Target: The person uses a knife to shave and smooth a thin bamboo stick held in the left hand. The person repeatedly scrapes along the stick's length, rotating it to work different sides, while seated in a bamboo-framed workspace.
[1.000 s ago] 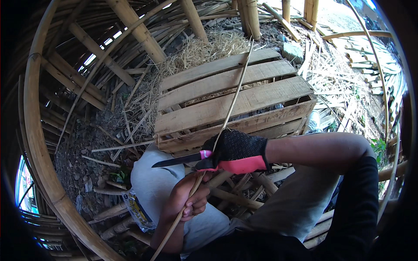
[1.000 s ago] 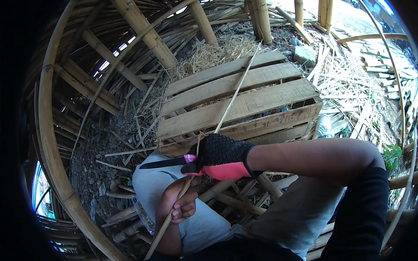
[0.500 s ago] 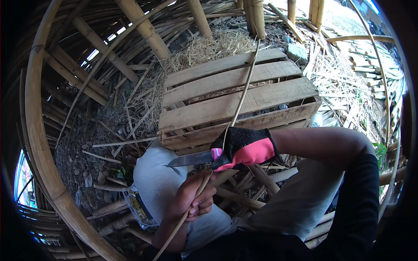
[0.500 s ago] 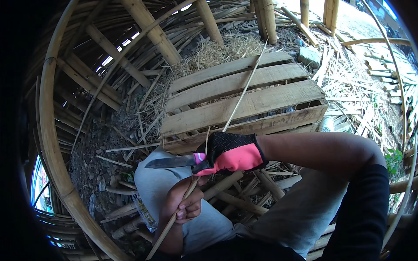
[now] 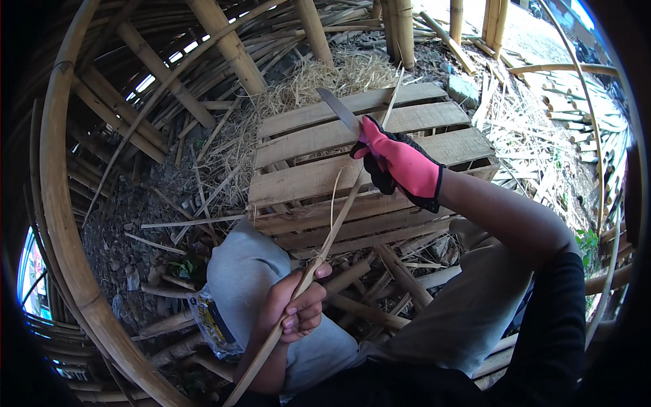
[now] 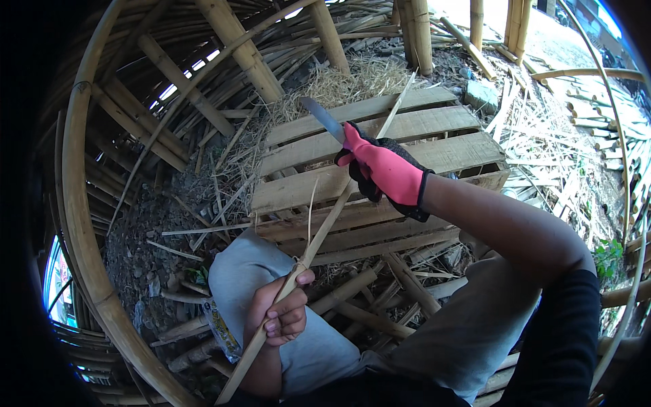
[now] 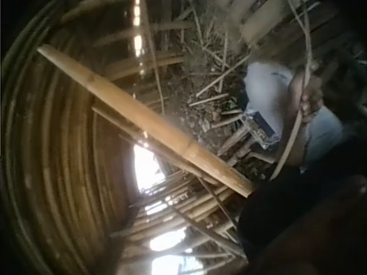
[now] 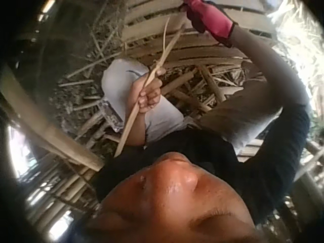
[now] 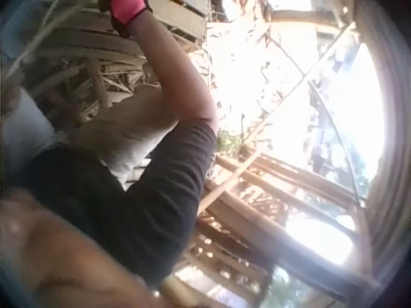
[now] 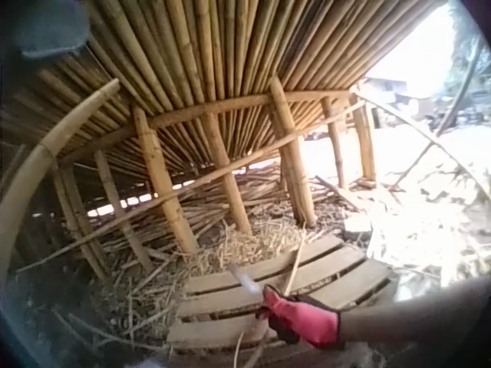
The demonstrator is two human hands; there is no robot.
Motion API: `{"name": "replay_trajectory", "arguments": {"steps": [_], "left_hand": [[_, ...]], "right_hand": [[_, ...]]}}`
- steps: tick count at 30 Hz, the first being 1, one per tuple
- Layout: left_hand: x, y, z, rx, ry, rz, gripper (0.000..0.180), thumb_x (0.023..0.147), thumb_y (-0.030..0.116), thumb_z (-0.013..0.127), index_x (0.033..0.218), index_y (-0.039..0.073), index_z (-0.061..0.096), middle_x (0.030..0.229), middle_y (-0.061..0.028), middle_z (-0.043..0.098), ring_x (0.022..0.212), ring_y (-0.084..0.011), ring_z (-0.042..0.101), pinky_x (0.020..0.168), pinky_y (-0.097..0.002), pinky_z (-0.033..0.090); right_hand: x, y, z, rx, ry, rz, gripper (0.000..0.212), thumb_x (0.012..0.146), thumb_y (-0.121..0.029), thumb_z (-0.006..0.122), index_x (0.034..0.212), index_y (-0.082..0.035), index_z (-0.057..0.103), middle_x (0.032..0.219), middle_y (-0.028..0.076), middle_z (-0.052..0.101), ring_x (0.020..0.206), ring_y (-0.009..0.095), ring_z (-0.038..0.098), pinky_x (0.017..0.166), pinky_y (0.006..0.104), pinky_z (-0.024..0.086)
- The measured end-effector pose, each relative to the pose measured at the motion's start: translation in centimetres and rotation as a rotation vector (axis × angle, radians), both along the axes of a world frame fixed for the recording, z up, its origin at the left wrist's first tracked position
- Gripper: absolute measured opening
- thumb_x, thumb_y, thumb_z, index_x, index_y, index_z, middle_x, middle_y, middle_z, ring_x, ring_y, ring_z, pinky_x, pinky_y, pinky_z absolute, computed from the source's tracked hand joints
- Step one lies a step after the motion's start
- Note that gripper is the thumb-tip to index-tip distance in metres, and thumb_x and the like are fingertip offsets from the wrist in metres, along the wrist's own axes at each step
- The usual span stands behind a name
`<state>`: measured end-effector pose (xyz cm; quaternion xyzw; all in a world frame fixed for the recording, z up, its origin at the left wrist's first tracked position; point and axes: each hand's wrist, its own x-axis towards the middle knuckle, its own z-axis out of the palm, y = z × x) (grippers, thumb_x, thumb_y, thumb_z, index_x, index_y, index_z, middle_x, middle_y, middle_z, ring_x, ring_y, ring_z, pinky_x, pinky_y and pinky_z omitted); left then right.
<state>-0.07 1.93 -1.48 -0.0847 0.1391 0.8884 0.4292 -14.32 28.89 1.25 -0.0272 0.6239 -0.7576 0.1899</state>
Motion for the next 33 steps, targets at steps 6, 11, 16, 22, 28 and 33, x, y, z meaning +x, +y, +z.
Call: {"name": "replay_trajectory", "arguments": {"steps": [6, 11, 16, 22, 28, 33], "left_hand": [[0.1, 0.0, -0.1, 0.037, 0.014, 0.004, 0.021, 0.109, 0.016, 0.022, 0.11, 0.004, 0.039, 0.048, 0.0002, 0.041, 0.029, -0.0076, 0.038, 0.027, -0.0198, 0.022], [0.3, 0.2, 0.0, 0.069, -0.023, 0.011, 0.019, 0.109, 0.015, 0.023, 0.11, 0.004, 0.039, 0.048, 0.0001, 0.041, 0.029, -0.0075, 0.037, 0.027, -0.0197, 0.021], [0.3, -0.2, -0.2, 0.086, -0.022, 0.009, 0.018, 0.108, 0.014, 0.024, 0.11, 0.004, 0.039, 0.049, -0.0004, 0.042, 0.029, -0.0075, 0.038, 0.026, -0.0199, 0.021], [0.2, -0.2, 0.2, -0.038, 0.039, -0.022, 0.018, 0.108, 0.02, 0.027, 0.107, 0.008, 0.041, 0.047, 0.0059, 0.036, 0.028, -0.0033, 0.03, 0.026, -0.0187, 0.02], [-0.2, 0.0, 0.6, -0.126, 0.092, -0.037, 0.018, 0.108, 0.02, 0.028, 0.105, 0.008, 0.041, 0.047, 0.0056, 0.036, 0.028, -0.0039, 0.03, 0.026, -0.0182, 0.022], [0.2, -0.4, -0.4, -0.077, 0.02, -0.024, 0.024, 0.109, 0.022, 0.022, 0.106, 0.009, 0.042, 0.045, 0.0017, 0.04, 0.028, -0.0076, 0.036, 0.027, -0.0209, 0.026]], "right_hand": [[2.8, -0.9, -0.6, 0.502, -0.207, 0.047, 0.058, 0.094, -0.064, 0.054, 0.085, -0.008, 0.066, 0.066, 0.001, 0.054, 0.049, 0.012, 0.046, 0.045, 0.0286, 0.036], [2.1, 0.6, -0.2, 0.703, -0.13, 0.183, 0.062, 0.094, -0.068, 0.048, 0.08, -0.009, 0.062, 0.064, -0.001, 0.053, 0.046, 0.012, 0.044, 0.046, 0.0298, 0.037], [6.0, -1.7, 1.2, 0.638, -0.082, 0.295, 0.047, 0.099, -0.052, 0.052, 0.084, -0.008, 0.061, 0.056, -0.005, 0.043, 0.043, 0.007, 0.04, 0.04, 0.0268, 0.032], [5.5, -1.7, 0.1, 0.671, 0.0, 0.383, 0.054, 0.096, -0.06, 0.051, 0.087, -0.008, 0.065, 0.061, -0.001, 0.049, 0.05, 0.01, 0.047, 0.047, 0.0276, 0.037], [2.0, 0.5, -1.9, 0.62, -0.017, 0.341, 0.055, 0.097, -0.058, 0.049, 0.093, -0.007, 0.066, 0.071, 0.004, 0.061, 0.069, 0.016, 0.059, 0.065, 0.0323, 0.047], [5.4, -2.2, 0.2, 0.741, -0.085, 0.43, 0.051, 0.1, -0.055, 0.047, 0.106, -0.007, 0.065, 0.069, 0.002, 0.061, 0.064, 0.014, 0.062, 0.062, 0.0291, 0.049]]}}
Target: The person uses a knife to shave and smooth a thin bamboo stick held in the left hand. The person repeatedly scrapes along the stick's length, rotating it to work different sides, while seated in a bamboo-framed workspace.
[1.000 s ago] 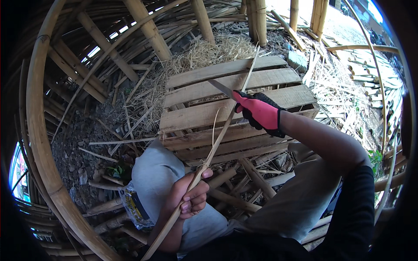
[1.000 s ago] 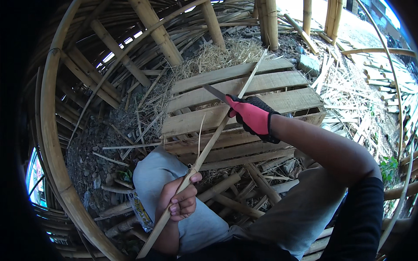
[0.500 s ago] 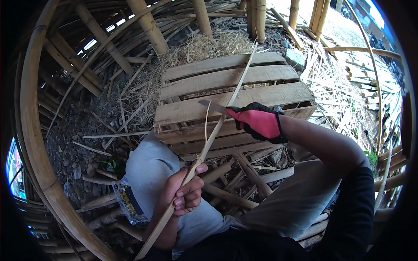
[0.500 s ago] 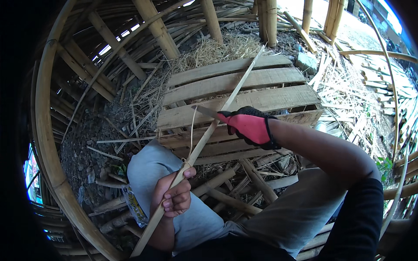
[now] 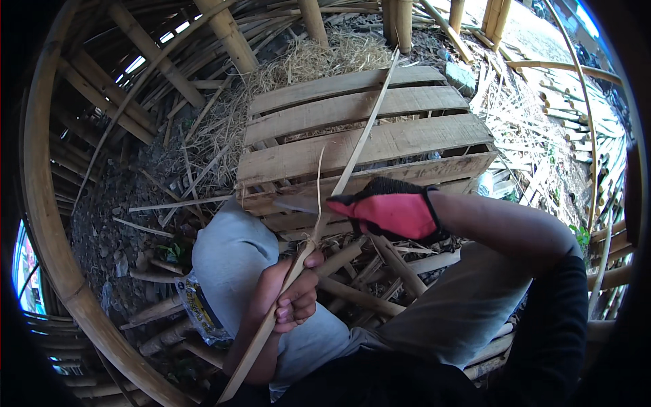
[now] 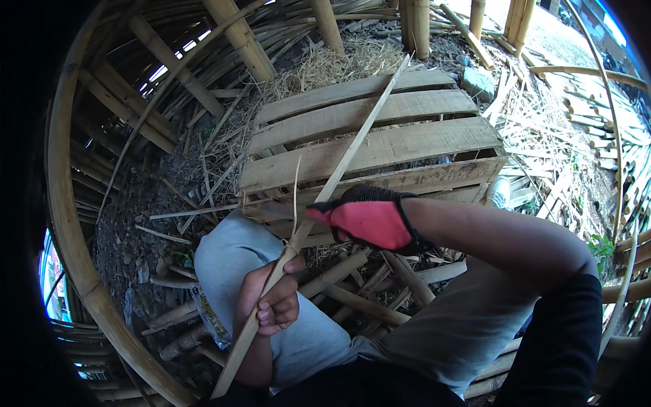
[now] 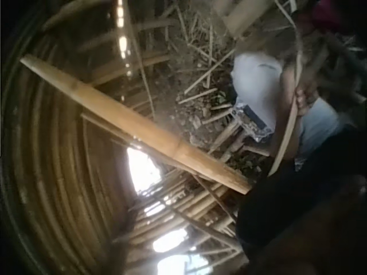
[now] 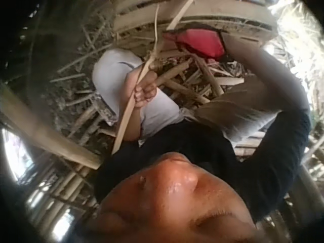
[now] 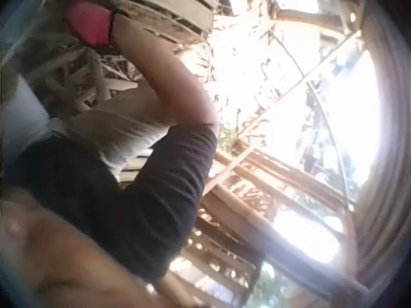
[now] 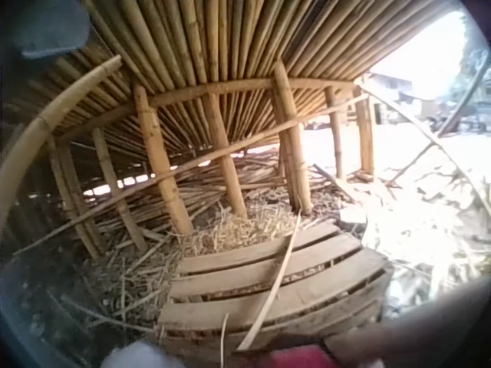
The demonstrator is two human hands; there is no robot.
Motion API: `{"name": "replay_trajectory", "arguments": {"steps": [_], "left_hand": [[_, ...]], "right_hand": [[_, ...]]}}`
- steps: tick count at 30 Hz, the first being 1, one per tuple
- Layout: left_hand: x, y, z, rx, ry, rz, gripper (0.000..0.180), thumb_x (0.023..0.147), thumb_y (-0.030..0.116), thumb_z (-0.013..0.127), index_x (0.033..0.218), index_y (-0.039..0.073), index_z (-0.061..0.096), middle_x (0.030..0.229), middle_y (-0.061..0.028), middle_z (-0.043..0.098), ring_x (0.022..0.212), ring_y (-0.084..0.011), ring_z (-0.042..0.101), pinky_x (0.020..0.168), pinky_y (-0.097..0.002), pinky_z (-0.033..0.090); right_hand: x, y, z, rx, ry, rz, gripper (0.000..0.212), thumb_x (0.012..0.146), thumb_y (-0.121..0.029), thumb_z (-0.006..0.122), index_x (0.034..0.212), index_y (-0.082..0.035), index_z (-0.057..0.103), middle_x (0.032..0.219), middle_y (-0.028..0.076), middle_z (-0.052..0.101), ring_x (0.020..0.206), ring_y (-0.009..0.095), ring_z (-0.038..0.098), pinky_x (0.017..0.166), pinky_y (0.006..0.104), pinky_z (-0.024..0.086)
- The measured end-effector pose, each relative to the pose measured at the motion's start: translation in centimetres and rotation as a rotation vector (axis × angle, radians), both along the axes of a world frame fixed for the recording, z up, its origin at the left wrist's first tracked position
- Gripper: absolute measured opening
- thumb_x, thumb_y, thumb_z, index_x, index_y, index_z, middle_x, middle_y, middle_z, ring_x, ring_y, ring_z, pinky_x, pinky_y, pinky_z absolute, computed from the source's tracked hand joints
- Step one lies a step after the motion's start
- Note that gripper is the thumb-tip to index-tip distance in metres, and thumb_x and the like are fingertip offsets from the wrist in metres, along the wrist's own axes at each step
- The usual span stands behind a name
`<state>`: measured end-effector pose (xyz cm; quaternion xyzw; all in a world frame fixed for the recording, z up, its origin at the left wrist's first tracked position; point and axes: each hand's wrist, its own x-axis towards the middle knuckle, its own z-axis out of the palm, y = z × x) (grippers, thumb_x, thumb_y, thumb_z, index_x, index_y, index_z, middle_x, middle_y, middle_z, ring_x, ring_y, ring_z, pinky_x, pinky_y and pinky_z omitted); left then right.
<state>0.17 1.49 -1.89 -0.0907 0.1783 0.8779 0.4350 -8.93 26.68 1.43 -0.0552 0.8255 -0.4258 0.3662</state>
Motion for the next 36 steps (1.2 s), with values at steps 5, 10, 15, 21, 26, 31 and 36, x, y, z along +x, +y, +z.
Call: {"name": "replay_trajectory", "arguments": {"steps": [5, 10, 15, 21, 26, 31, 36], "left_hand": [[-0.2, 0.3, 0.0, -0.032, 0.052, -0.033, 0.024, 0.109, 0.024, 0.025, 0.102, 0.011, 0.044, 0.045, 0.004, 0.037, 0.027, -0.0057, 0.033, 0.026, -0.0192, 0.025], [-0.4, 0.1, 0.4, -0.019, -0.014, 0.003, 0.028, 0.11, 0.025, 0.022, 0.104, 0.008, 0.043, 0.044, -0.0004, 0.042, 0.027, -0.0074, 0.035, 0.025, -0.0215, 0.025], [-0.3, 0.5, 0.1, -0.063, 0.008, 0.003, 0.027, 0.109, 0.025, 0.023, 0.104, 0.008, 0.044, 0.045, -0.0001, 0.042, 0.027, -0.007, 0.034, 0.025, -0.0198, 0.027], [-0.1, 0.8, 0.3, -0.108, 0.048, -0.022, 0.025, 0.109, 0.027, 0.025, 0.103, 0.01, 0.043, 0.045, 0.0034, 0.038, 0.027, -0.0058, 0.031, 0.026, -0.0192, 0.024], [-0.5, 1.0, 1.2, -0.207, 0.088, -0.068, 0.027, 0.109, 0.032, 0.026, 0.104, 0.012, 0.043, 0.048, 0.0047, 0.038, 0.029, -0.0047, 0.032, 0.028, -0.0179, 0.025], [-0.1, 1.0, 1.3, -0.168, 0.047, -0.038, 0.029, 0.11, 0.031, 0.023, 0.108, 0.009, 0.041, 0.049, 0.0026, 0.039, 0.03, -0.0062, 0.034, 0.029, -0.0192, 0.026], [-0.3, 1.3, 1.1, -0.103, 0.029, -0.024, 0.028, 0.11, 0.029, 0.024, 0.107, 0.007, 0.042, 0.051, 0.0014, 0.041, 0.032, -0.008, 0.038, 0.03, -0.0195, 0.031]], "right_hand": [[1.5, -0.7, 0.1, -0.166, 0.247, 0.239, 0.048, 0.1, -0.054, 0.049, 0.093, -0.008, 0.063, 0.067, -0.001, 0.057, 0.059, 0.009, 0.058, 0.06, 0.024, 0.05], [-0.8, 0.7, 0.5, -0.107, -0.054, -0.039, 0.037, 0.099, -0.04, 0.052, 0.1, -0.006, 0.066, 0.077, 0.002, 0.065, 0.066, 0.01, 0.061, 0.063, 0.028, 0.048], [2.1, -1.0, 1.1, -0.148, -0.097, -0.02, 0.053, 0.094, -0.057, 0.052, 0.101, -0.006, 0.064, 0.078, 0.003, 0.061, 0.065, 0.012, 0.057, 0.061, 0.0297, 0.047], [4.7, -3.1, 0.1, -0.337, -0.14, -0.173, 0.04, 0.097, -0.046, 0.063, 0.105, -0.006, 0.063, 0.074, 0.0, 0.061, 0.063, 0.01, 0.057, 0.06, 0.029, 0.047], [0.4, 0.3, -0.4, -0.237, 0.185, -0.315, 0.046, 0.102, -0.047, 0.05, 0.115, -0.006, 0.066, 0.082, 0.007, 0.064, 0.072, 0.018, 0.061, 0.066, 0.0324, 0.049], [-1.1, 0.5, -1.5, -0.053, 0.884, 0.078, 0.041, 0.106, -0.04, 0.041, 0.133, -0.017, 0.06, 0.098, 0.019, 0.069, 0.089, 0.035, 0.068, 0.079, 0.0421, 0.054], [-0.4, -1.0, -1.2, 0.12, 0.827, 0.163, 0.043, 0.099, -0.05, 0.051, 0.112, -0.014, 0.07, 0.098, 0.019, 0.071, 0.091, 0.037, 0.069, 0.082, 0.0437, 0.054]]}}
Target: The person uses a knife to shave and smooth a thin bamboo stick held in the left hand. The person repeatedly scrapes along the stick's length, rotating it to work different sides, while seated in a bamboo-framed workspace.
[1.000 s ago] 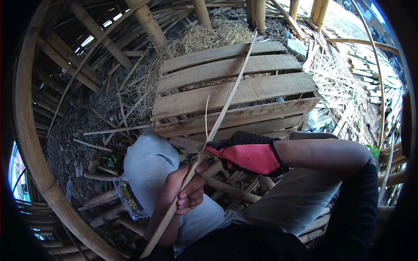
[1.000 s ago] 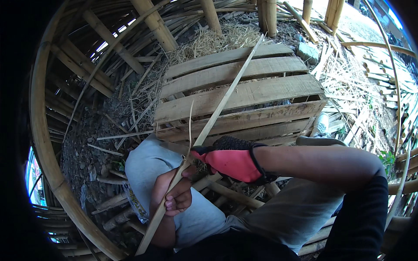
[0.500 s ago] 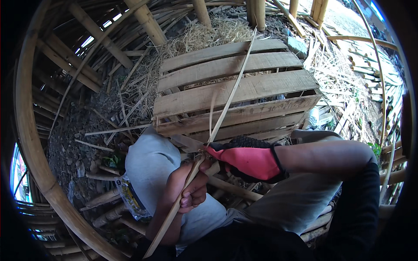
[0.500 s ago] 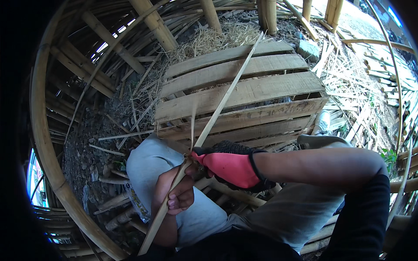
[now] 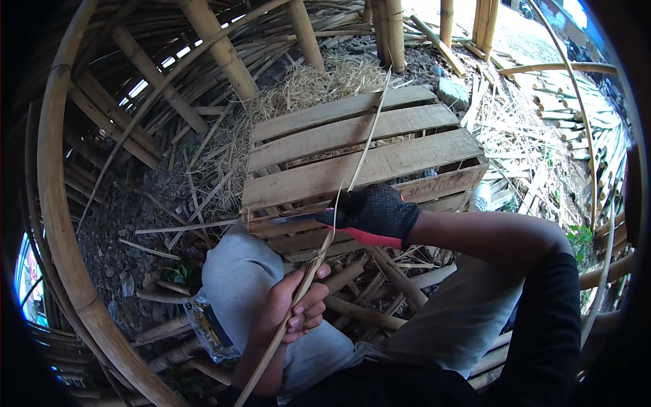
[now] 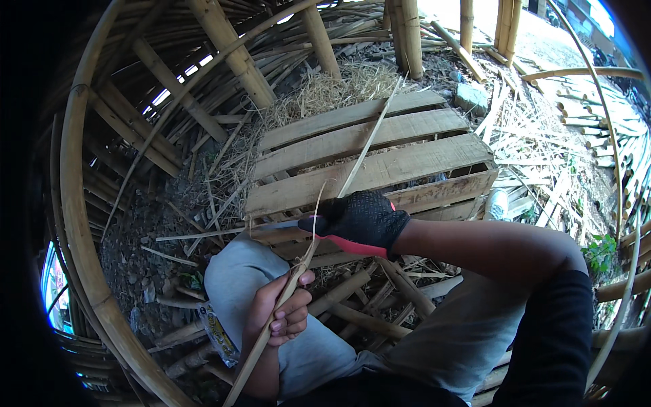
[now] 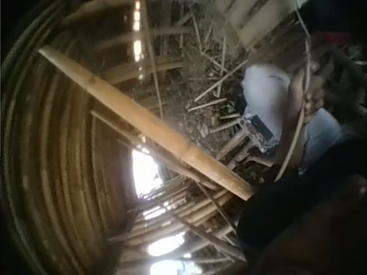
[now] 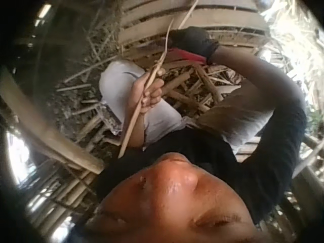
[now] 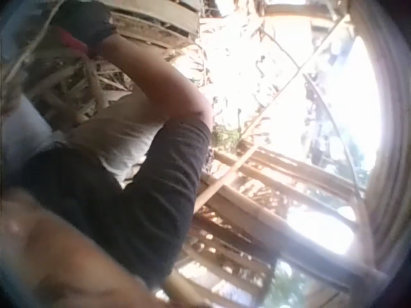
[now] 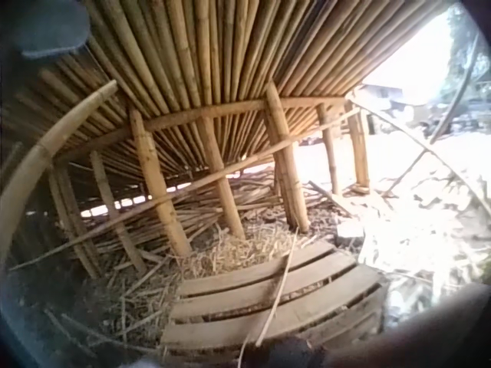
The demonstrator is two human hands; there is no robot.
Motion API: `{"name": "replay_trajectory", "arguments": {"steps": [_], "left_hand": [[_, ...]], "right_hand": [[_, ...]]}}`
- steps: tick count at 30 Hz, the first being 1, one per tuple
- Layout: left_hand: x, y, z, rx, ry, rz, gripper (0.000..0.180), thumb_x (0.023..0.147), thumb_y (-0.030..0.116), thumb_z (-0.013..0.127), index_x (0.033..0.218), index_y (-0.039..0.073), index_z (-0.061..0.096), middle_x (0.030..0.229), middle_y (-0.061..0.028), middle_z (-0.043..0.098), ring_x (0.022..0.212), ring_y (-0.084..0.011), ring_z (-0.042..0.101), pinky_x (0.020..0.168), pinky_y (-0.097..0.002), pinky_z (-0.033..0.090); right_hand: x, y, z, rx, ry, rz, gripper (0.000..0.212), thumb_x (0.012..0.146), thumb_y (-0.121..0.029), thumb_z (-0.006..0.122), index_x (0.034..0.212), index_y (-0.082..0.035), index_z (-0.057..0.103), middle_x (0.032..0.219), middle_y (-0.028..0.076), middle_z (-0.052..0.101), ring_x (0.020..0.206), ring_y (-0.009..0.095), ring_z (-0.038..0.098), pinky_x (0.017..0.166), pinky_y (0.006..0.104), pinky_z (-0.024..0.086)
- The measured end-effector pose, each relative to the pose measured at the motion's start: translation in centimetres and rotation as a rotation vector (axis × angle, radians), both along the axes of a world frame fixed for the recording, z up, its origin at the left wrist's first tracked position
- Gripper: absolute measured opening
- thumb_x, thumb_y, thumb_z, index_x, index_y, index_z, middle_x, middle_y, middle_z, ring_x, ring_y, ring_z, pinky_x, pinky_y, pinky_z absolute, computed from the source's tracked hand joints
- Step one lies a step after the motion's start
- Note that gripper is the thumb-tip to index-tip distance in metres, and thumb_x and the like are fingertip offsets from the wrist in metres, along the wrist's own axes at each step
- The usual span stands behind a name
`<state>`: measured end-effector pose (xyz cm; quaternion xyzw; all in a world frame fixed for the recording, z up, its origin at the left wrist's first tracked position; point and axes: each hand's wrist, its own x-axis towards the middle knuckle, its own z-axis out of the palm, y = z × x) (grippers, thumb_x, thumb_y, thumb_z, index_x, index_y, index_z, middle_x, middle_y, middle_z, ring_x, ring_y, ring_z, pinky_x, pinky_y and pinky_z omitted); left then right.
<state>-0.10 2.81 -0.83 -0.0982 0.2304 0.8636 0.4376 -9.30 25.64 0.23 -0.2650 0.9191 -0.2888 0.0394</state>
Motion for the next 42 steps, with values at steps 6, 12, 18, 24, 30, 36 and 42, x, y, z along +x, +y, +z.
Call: {"name": "replay_trajectory", "arguments": {"steps": [6, 12, 18, 24, 30, 36, 42], "left_hand": [[-0.3, -0.5, 0.0, 0.09, 0.009, 0.068, 0.031, 0.11, 0.028, 0.023, 0.108, 0.004, 0.042, 0.057, -0.0029, 0.045, 0.035, -0.0115, 0.044, 0.031, -0.0227, 0.035], [-0.4, -2.2, 0.3, 0.072, 0.076, -0.01, 0.033, 0.11, 0.035, 0.026, 0.111, 0.006, 0.042, 0.061, -0.0016, 0.045, 0.037, -0.0106, 0.045, 0.033, -0.0223, 0.036], [-0.2, -4.1, 0.7, -0.126, 0.102, -0.071, 0.034, 0.11, 0.038, 0.027, 0.113, 0.008, 0.041, 0.057, 0.0036, 0.04, 0.035, -0.005, 0.039, 0.031, -0.019, 0.031], [0.1, -4.4, 0.1, -0.055, 0.041, -0.045, 0.033, 0.11, 0.04, 0.027, 0.105, 0.011, 0.041, 0.051, 0.0071, 0.035, 0.031, -0.0024, 0.032, 0.028, -0.017, 0.025], [0.1, -4.3, -0.5, 0.026, 0.002, -0.047, 0.03, 0.111, 0.034, 0.024, 0.103, 0.012, 0.042, 0.049, 0.0038, 0.04, 0.029, -0.0051, 0.038, 0.025, -0.0195, 0.028], [-0.4, -3.6, -0.4, -0.047, -0.026, -0.07, 0.031, 0.11, 0.035, 0.023, 0.102, 0.013, 0.043, 0.047, 0.004, 0.038, 0.029, -0.0058, 0.037, 0.025, -0.0201, 0.028], [-0.1, -3.2, 0.1, -0.236, 0.05, -0.112, 0.033, 0.109, 0.043, 0.027, 0.099, 0.015, 0.042, 0.047, 0.0059, 0.034, 0.029, -0.0039, 0.032, 0.027, -0.0195, 0.024]], "right_hand": [[-2.5, -0.8, -0.7, 0.019, 0.134, -0.041, 0.037, 0.096, -0.046, 0.056, 0.104, -0.014, 0.073, 0.091, 0.016, 0.072, 0.086, 0.036, 0.069, 0.079, 0.0445, 0.054], [-5.7, 0.3, -0.6, 0.208, 0.319, 0.104, 0.036, 0.102, -0.042, 0.045, 0.113, -0.02, 0.071, 0.097, 0.013, 0.072, 0.092, 0.034, 0.069, 0.081, 0.0442, 0.054], [-4.3, -0.7, 1.4, 0.247, 0.074, -0.075, 0.03, 0.1, -0.036, 0.049, 0.114, -0.022, 0.072, 0.108, 0.01, 0.071, 0.096, 0.031, 0.069, 0.085, 0.0415, 0.055], [-4.5, 1.8, 1.3, 0.079, 0.079, -0.153, 0.03, 0.099, -0.034, 0.054, 0.104, -0.011, 0.072, 0.093, 0.01, 0.072, 0.086, 0.028, 0.07, 0.077, 0.0398, 0.054], [-0.4, -0.4, -0.5, -0.163, -0.611, -0.18, 0.053, 0.101, -0.053, 0.045, 0.111, -0.007, 0.07, 0.085, 0.01, 0.069, 0.074, 0.021, 0.065, 0.071, 0.0374, 0.052], [-1.5, 0.6, -0.5, -0.174, -0.722, -0.216, 0.053, 0.104, -0.048, 0.04, 0.101, -0.003, 0.068, 0.076, 0.01, 0.066, 0.071, 0.024, 0.065, 0.068, 0.0394, 0.051], [1.0, -1.7, 0.8, -0.137, -0.74, -0.249, 0.062, 0.101, -0.057, 0.042, 0.081, -0.004, 0.066, 0.068, 0.006, 0.059, 0.063, 0.02, 0.06, 0.058, 0.0343, 0.047]]}}
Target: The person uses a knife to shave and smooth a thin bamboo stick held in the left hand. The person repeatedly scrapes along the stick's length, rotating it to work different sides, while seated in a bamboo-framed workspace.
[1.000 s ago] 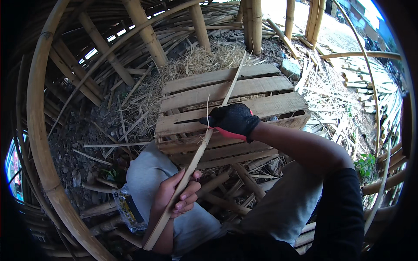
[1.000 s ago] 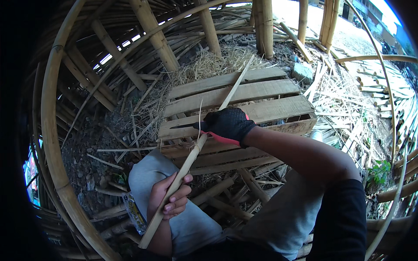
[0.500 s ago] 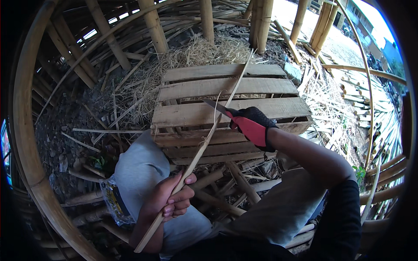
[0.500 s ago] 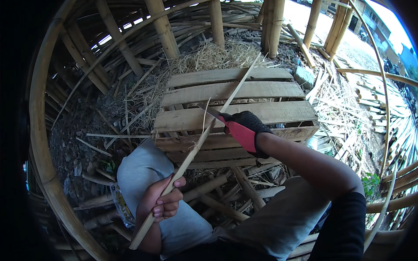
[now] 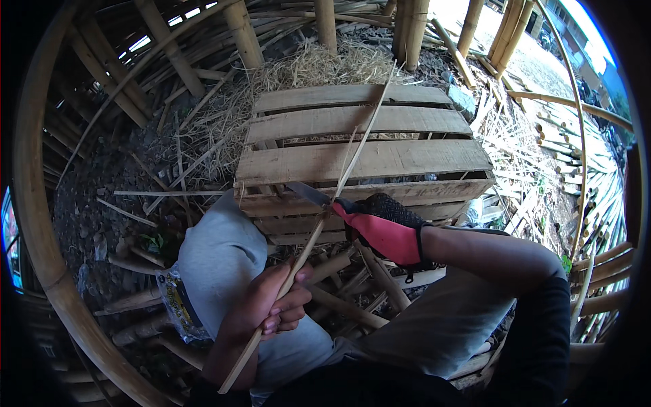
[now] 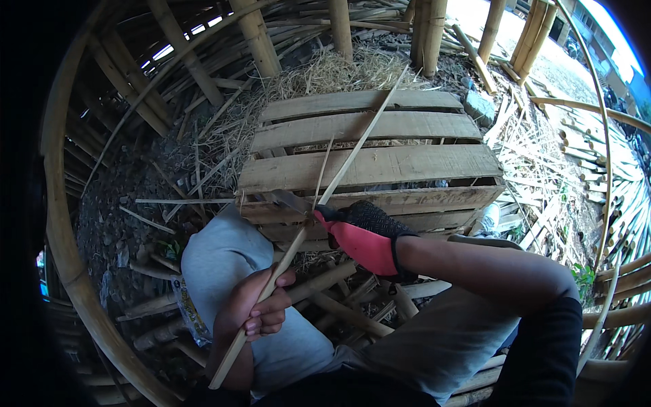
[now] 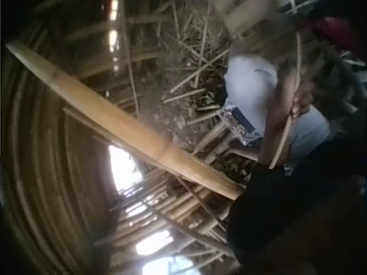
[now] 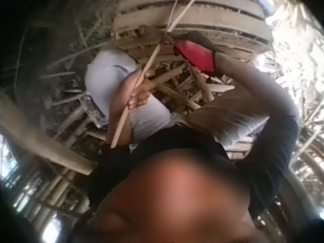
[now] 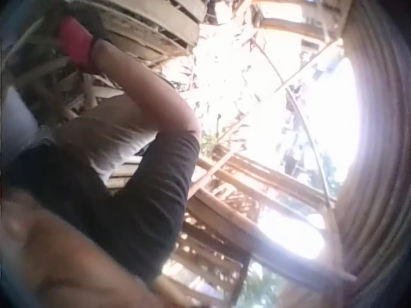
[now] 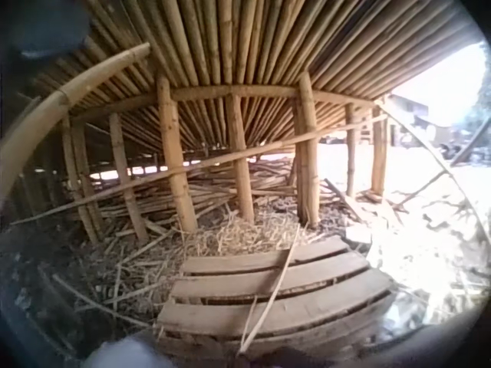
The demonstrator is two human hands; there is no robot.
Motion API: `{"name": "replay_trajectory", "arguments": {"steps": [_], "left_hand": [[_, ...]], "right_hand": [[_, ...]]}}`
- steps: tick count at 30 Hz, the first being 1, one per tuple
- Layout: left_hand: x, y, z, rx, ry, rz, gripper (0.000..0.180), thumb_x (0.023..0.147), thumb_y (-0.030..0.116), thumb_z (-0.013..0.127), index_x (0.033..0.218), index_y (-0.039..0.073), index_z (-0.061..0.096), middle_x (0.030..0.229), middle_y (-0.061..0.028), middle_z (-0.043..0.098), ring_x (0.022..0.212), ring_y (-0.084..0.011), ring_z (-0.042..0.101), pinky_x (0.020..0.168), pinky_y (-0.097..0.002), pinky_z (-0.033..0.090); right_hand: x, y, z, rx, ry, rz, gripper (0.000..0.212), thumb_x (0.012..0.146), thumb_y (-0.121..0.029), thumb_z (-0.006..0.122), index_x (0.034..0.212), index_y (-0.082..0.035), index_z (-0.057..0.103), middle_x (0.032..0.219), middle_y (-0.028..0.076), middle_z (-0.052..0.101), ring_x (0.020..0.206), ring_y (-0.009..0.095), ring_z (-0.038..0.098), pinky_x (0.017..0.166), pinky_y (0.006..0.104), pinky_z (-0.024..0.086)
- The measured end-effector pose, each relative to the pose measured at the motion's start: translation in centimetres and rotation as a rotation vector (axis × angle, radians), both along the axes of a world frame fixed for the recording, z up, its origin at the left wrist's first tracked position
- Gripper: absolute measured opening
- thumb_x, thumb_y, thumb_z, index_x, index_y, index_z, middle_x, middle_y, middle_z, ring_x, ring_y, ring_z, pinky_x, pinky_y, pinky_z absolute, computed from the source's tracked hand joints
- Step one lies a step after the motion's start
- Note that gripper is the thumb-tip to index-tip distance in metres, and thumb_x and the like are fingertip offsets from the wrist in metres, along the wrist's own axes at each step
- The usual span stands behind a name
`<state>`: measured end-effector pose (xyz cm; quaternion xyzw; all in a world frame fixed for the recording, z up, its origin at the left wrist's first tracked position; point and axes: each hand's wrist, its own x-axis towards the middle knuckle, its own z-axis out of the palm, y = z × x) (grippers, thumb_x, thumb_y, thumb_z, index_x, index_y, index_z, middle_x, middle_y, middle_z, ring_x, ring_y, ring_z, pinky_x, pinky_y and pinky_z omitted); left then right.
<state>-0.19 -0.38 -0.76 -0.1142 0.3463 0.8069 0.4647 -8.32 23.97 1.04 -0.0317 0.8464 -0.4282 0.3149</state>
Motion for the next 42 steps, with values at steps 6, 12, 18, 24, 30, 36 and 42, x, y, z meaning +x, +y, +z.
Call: {"name": "replay_trajectory", "arguments": {"steps": [6, 12, 18, 24, 30, 36, 42], "left_hand": [[-0.1, 0.2, 0.4, 0.046, 0.021, -0.026, 0.036, 0.109, 0.047, 0.028, 0.097, 0.015, 0.042, 0.047, 0.0066, 0.034, 0.029, -0.0032, 0.03, 0.027, -0.0188, 0.024], [0.4, -0.4, -0.9, 0.144, -0.008, 0.003, 0.033, 0.11, 0.04, 0.027, 0.099, 0.013, 0.043, 0.049, 0.0061, 0.035, 0.029, -0.0038, 0.032, 0.026, -0.0188, 0.027], [-0.4, 0.2, -0.5, 0.156, -0.033, 0.034, 0.032, 0.11, 0.038, 0.025, 0.1, 0.013, 0.043, 0.049, 0.0057, 0.036, 0.029, -0.0037, 0.034, 0.025, -0.0188, 0.028], [-0.3, 0.0, -0.8, 0.24, -0.089, 0.071, 0.029, 0.11, 0.028, 0.02, 0.102, 0.012, 0.043, 0.048, 0.003, 0.04, 0.029, -0.0071, 0.04, 0.025, -0.0218, 0.032], [-0.1, 0.6, -0.5, 0.177, -0.089, 0.086, 0.028, 0.11, 0.029, 0.022, 0.101, 0.013, 0.043, 0.048, 0.005, 0.037, 0.029, -0.0046, 0.036, 0.026, -0.0192, 0.028], [0.2, 1.1, -0.2, 0.135, -0.079, 0.123, 0.027, 0.11, 0.03, 0.024, 0.1, 0.014, 0.044, 0.049, 0.0073, 0.035, 0.031, -0.0014, 0.029, 0.029, -0.0163, 0.021], [0.1, 1.0, -0.4, 0.172, -0.085, 0.125, 0.028, 0.11, 0.031, 0.024, 0.101, 0.014, 0.044, 0.05, 0.0076, 0.035, 0.031, -0.0013, 0.029, 0.029, -0.0164, 0.022]], "right_hand": [[0.1, 1.3, -2.4, -0.627, -0.71, -0.13, 0.061, 0.097, -0.07, 0.044, 0.092, -0.011, 0.058, 0.063, -0.003, 0.047, 0.048, 0.009, 0.04, 0.049, 0.0233, 0.037], [2.6, -1.8, -2.9, -0.455, -0.602, 0.184, 0.062, 0.099, -0.068, 0.041, 0.091, -0.009, 0.059, 0.079, -0.004, 0.052, 0.064, 0.007, 0.045, 0.058, 0.022, 0.039], [-2.0, 2.1, -1.5, -0.499, 0.165, -0.108, 0.043, 0.101, -0.045, 0.049, 0.104, -0.006, 0.067, 0.072, 0.005, 0.06, 0.059, 0.017, 0.058, 0.057, 0.0335, 0.047], [-0.2, 1.8, 0.1, 0.337, 1.127, 0.361, 0.025, 0.097, -0.035, 0.058, 0.103, -0.014, 0.072, 0.081, 0.011, 0.068, 0.071, 0.026, 0.069, 0.058, 0.039, 0.052], [-0.1, 0.9, -0.9, 0.341, 1.269, 0.332, 0.036, 0.093, -0.043, 0.064, 0.074, -0.012, 0.066, 0.062, 0.009, 0.06, 0.055, 0.028, 0.064, 0.049, 0.0409, 0.048], [-1.4, 1.5, -2.0, 0.377, 1.35, 0.393, 0.029, 0.09, -0.04, 0.067, 0.083, -0.012, 0.066, 0.065, 0.005, 0.061, 0.056, 0.024, 0.064, 0.048, 0.0386, 0.049], [-2.3, 2.0, -2.4, 0.427, 1.377, 0.466, 0.026, 0.092, -0.037, 0.063, 0.086, -0.013, 0.067, 0.075, 0.007, 0.067, 0.061, 0.023, 0.068, 0.05, 0.0398, 0.05]]}}
